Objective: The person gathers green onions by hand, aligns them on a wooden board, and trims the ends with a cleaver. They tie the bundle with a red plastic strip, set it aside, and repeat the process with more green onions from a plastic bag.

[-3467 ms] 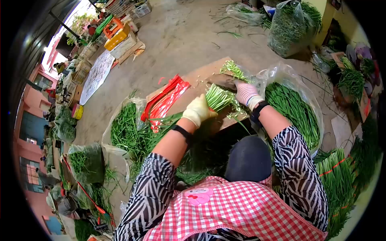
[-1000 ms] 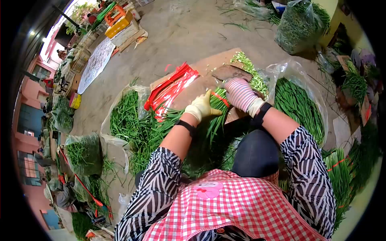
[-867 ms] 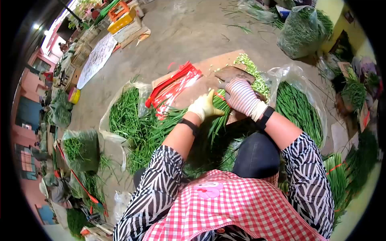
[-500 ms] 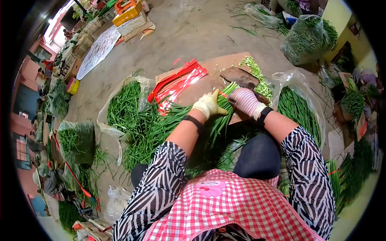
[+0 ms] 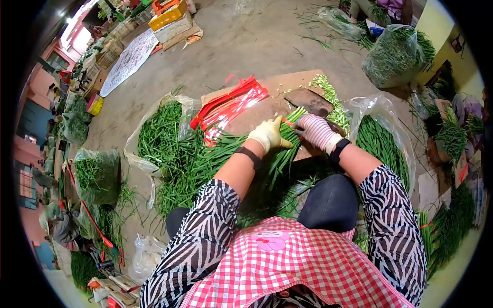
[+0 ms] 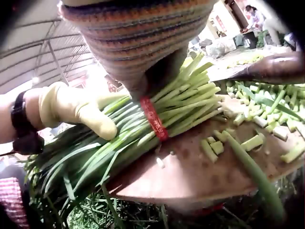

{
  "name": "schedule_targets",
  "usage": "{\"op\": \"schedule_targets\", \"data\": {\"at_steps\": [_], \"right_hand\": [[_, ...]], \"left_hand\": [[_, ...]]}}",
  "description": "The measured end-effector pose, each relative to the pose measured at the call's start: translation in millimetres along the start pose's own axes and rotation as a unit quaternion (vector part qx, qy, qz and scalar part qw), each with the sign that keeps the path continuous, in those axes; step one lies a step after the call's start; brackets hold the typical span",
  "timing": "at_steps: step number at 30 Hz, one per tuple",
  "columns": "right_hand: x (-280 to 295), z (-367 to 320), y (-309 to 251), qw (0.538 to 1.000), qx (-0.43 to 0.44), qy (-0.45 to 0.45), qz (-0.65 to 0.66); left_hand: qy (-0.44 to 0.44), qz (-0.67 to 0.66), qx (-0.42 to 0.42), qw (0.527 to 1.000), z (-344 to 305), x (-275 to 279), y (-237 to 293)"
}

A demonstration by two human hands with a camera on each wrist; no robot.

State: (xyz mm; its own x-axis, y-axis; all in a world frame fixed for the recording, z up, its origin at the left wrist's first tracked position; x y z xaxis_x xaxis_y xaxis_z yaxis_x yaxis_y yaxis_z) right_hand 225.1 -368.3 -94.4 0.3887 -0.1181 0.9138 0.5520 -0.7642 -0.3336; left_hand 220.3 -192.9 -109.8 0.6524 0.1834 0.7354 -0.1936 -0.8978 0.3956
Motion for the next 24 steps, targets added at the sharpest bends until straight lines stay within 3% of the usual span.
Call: {"op": "schedule_targets", "data": {"at_steps": [6, 9, 10, 14, 17, 19, 24], "right_hand": [[2.8, -9.7, -9.6, 0.998, 0.03, 0.057, -0.002], [-5.0, -3.6, -7.1, 0.999, -0.025, 0.027, -0.007], [-5.1, -0.6, -4.4, 0.999, -0.036, 0.011, 0.015], [0.6, -6.1, 2.9, 0.993, -0.044, 0.054, 0.098], [0.1, -2.9, 7.8, 0.993, -0.044, 0.056, 0.096], [-0.8, 1.8, 11.2, 0.992, -0.087, 0.017, 0.087], [3.8, -1.1, 7.4, 0.995, -0.063, 0.018, 0.077]], "left_hand": [[0.001, 0.012, -0.008, 1.0, 4.6, -1.7, -2.2], [-0.007, -0.002, -0.02, 1.0, 6.2, -2.4, -3.4], [0.015, -0.014, -0.042, 0.999, 5.4, -3.2, -4.0], [0.305, -0.05, -0.198, 0.93, -9.1, 12.9, 12.7], [0.198, -0.05, -0.211, 0.956, 3.5, 2.3, 22.2], [0.26, -0.057, -0.21, 0.941, 5.7, -4.9, 25.6], [0.144, -0.116, -0.147, 0.972, 14.5, -5.1, 29.3]]}}
Point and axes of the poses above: each hand's wrist, its own z-axis towards the middle knuckle, its own x-axis out of the back of the hand, y = z × x, the point moved 4 cm from there along z, towards the middle knuckle, and after that the axes turned 14 degrees about -y, right-handed, at the moved point
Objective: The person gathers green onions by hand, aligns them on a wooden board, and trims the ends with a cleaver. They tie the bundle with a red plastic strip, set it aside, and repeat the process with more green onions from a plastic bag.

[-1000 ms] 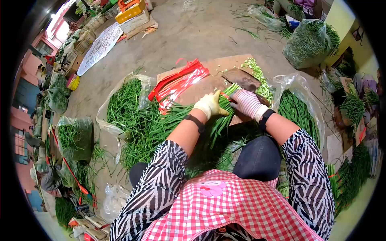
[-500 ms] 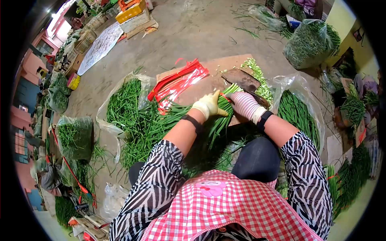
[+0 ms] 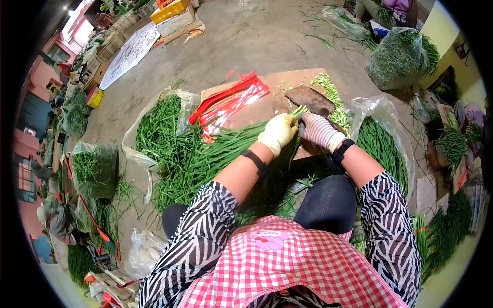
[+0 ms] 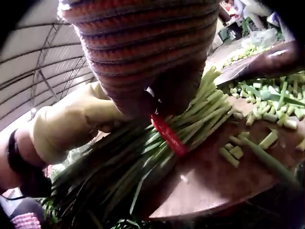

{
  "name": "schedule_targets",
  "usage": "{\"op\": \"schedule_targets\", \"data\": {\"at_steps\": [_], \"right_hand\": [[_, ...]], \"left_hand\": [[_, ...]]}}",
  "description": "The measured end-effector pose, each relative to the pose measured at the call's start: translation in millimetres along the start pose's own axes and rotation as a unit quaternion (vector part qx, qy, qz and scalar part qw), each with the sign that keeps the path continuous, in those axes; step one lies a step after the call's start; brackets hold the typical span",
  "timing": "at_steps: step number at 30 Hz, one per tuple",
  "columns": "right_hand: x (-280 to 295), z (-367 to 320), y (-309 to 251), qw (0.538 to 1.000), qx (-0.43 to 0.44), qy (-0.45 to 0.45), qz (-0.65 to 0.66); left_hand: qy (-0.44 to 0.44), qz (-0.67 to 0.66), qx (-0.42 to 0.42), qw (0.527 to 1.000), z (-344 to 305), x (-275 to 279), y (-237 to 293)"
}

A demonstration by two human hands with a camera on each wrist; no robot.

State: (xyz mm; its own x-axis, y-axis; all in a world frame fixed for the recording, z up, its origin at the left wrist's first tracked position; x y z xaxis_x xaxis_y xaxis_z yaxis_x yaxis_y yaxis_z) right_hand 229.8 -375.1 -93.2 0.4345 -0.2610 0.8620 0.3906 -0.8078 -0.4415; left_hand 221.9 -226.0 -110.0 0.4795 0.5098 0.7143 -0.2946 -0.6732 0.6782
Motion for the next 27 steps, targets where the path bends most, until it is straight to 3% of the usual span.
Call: {"op": "schedule_targets", "data": {"at_steps": [3, 7, 8, 11, 12, 16, 19, 20, 23, 24, 27], "right_hand": [[-2.3, 4.5, 5.4, 1.0, -0.001, -0.01, 0.006], [-8.3, 9.0, 13.0, 0.998, 0.046, 0.025, 0.018], [-5.4, 5.4, 8.9, 0.999, 0.031, 0.012, 0.025], [-6.2, 4.4, 11.0, 0.998, 0.039, 0.042, 0.033], [-4.2, 2.1, 9.5, 0.999, 0.002, 0.015, 0.035], [-9.0, 5.0, 11.8, 0.999, 0.036, 0.019, 0.03], [-4.0, 2.5, 6.2, 0.999, 0.034, 0.031, 0.01], [-0.3, 0.1, 2.2, 0.999, 0.025, 0.019, 0.01], [-3.8, 3.1, 5.4, 0.998, 0.032, 0.02, 0.042], [-3.8, 3.6, 5.8, 0.998, 0.037, 0.023, 0.042], [-6.3, 3.8, 7.7, 0.998, 0.047, 0.026, 0.043]], "left_hand": [[0.022, -0.063, 0.039, 0.997, -0.2, 3.6, -7.6], [0.036, -0.028, 0.032, 0.998, 7.8, 0.7, -32.3], [0.023, -0.072, 0.032, 0.997, 5.3, 2.0, -28.3], [0.001, -0.033, 0.008, 0.999, -2.2, 9.5, -6.4], [-0.008, -0.036, 0.008, 0.999, -5.5, 12.8, 3.2], [0.033, 0.068, -0.049, 0.996, 4.9, 0.0, 3.1], [0.047, 0.129, -0.031, 0.99, 13.0, -7.2, -4.8], [0.007, 0.123, -0.017, 0.992, 18.7, -5.8, -7.2], [0.036, 0.075, 0.04, 0.996, 13.5, 1.1, -11.4], [-0.006, 0.06, 0.064, 0.996, 14.4, 2.8, -11.2], [0.004, 0.045, 0.052, 0.998, 12.2, 6.1, -11.0]]}}
Point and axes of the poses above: each hand's wrist, its own z-axis towards the middle knuckle, its own x-axis out of the back of the hand, y = z × x, the point moved 4 cm from there along z, towards the middle knuckle, and after that the axes turned 14 degrees about -y, right-handed, at the moved point
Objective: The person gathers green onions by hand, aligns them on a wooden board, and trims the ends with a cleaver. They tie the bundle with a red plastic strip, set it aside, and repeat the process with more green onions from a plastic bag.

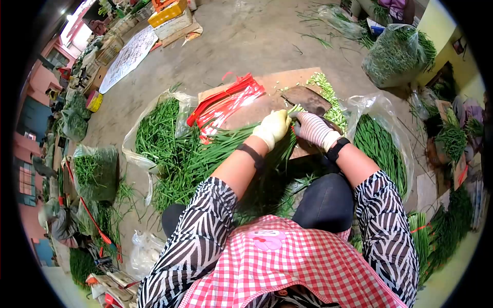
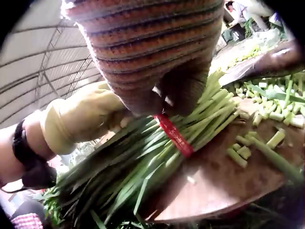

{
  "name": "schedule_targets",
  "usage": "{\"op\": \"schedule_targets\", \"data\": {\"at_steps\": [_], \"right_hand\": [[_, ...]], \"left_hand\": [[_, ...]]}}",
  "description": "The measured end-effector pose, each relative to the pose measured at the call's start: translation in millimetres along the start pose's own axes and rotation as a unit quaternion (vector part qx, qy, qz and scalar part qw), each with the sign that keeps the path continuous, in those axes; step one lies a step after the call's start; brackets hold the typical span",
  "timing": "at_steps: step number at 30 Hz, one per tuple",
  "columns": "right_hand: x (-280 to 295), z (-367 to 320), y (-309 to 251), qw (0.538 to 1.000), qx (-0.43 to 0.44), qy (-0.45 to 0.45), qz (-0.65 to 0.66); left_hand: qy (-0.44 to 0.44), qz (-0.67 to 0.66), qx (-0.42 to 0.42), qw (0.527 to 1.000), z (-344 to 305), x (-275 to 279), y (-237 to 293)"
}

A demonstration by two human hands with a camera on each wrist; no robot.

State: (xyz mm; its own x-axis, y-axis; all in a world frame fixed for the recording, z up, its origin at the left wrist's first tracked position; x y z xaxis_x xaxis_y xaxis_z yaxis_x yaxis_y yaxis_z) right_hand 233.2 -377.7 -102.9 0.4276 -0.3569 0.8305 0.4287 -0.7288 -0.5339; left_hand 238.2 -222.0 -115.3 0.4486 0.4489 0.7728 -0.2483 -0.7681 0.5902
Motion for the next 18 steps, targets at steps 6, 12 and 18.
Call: {"op": "schedule_targets", "data": {"at_steps": [6, 12, 18], "right_hand": [[11.9, -11.1, -23.4, 0.996, -0.077, -0.033, -0.013], [-3.8, 1.6, -8.1, 0.997, -0.076, 0.009, -0.029], [-6.6, -6.2, -14.8, 0.996, 0.018, 0.052, -0.071]], "left_hand": [[0.019, -0.023, -0.012, 0.999, 3.4, -6.6, -10.6], [0.021, -0.1, 0.0, 0.995, -10.5, -2.1, -3.7], [0.125, -0.158, -0.066, 0.977, -24.6, -4.3, -11.6]]}}
Point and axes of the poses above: each hand's wrist, its own z-axis towards the middle knuckle, its own x-axis out of the back of the hand, y = z × x, the point moved 4 cm from there along z, towards the middle knuckle, and after that the axes turned 14 degrees about -y, right-handed, at the moved point
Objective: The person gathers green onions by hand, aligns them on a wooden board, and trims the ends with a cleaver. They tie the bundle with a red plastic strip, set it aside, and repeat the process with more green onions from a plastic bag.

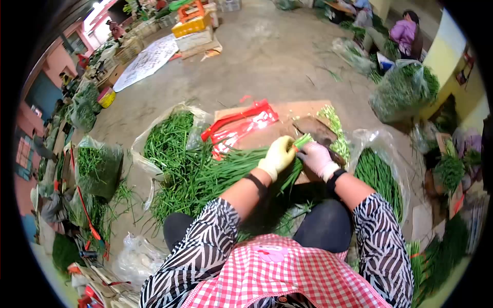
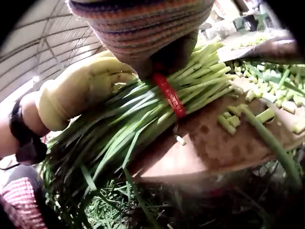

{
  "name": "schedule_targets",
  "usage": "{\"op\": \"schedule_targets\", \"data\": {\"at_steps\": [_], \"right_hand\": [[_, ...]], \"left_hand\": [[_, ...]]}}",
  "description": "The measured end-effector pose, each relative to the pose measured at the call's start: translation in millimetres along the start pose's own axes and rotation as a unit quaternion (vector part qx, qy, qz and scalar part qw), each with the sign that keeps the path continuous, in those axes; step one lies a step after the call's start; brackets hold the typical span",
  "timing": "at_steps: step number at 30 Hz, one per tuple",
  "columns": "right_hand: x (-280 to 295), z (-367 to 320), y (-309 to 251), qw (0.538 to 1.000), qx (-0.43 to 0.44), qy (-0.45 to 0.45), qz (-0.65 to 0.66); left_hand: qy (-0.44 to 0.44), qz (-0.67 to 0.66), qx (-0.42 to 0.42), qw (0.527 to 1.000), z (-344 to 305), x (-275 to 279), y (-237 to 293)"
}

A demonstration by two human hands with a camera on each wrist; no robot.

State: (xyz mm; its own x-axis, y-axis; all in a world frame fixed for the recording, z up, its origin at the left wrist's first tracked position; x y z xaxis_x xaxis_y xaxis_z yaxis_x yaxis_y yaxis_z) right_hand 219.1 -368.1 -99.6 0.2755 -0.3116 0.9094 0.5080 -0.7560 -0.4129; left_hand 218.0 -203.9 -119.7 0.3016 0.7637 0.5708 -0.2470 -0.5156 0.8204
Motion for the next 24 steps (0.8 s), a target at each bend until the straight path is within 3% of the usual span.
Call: {"op": "schedule_targets", "data": {"at_steps": [2, 5, 8, 14, 16, 21, 22, 24], "right_hand": [[-3.0, -0.3, 2.4, 1.0, 0.002, 0.004, -0.022], [-3.4, 2.3, 4.4, 0.998, -0.041, -0.032, -0.048], [-1.1, -0.3, -6.3, 0.994, -0.053, -0.035, -0.086], [-3.3, 7.0, 4.9, 0.996, -0.017, -0.081, -0.042], [-4.6, 3.0, 3.0, 0.999, 0.039, -0.008, -0.005], [-10.0, 8.2, 2.4, 0.999, -0.047, -0.016, -0.016], [-13.0, 8.7, 3.8, 0.999, -0.025, 0.018, -0.011], [-16.8, 10.8, 11.0, 0.999, -0.04, 0.003, 0.005]], "left_hand": [[0.029, 0.21, -0.083, 0.974, -15.7, 5.9, 16.7], [-0.095, 0.357, 0.024, 0.929, -34.3, -12.2, 17.3], [-0.114, 0.35, 0.076, 0.927, -38.1, -21.1, 13.1], [-0.125, 0.344, 0.065, 0.928, -39.7, -16.9, 9.6], [-0.134, 0.358, 0.067, 0.922, -40.9, -15.2, 13.4], [-0.14, 0.341, 0.068, 0.927, -39.3, -18.1, 8.5], [-0.136, 0.337, 0.066, 0.929, -40.3, -16.5, 11.1], [-0.138, 0.333, 0.07, 0.93, -38.8, -18.4, 8.3]]}}
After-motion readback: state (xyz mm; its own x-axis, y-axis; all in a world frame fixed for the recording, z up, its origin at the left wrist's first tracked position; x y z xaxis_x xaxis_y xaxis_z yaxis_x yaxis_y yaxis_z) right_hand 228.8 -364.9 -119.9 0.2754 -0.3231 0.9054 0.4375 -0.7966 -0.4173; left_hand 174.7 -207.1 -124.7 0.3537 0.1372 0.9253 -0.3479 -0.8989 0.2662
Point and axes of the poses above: each hand's wrist, its own z-axis towards the middle knuckle, its own x-axis out of the back of the hand, y = z × x, the point moved 4 cm from there along z, towards the middle knuckle, and after that the axes turned 14 degrees about -y, right-handed, at the moved point
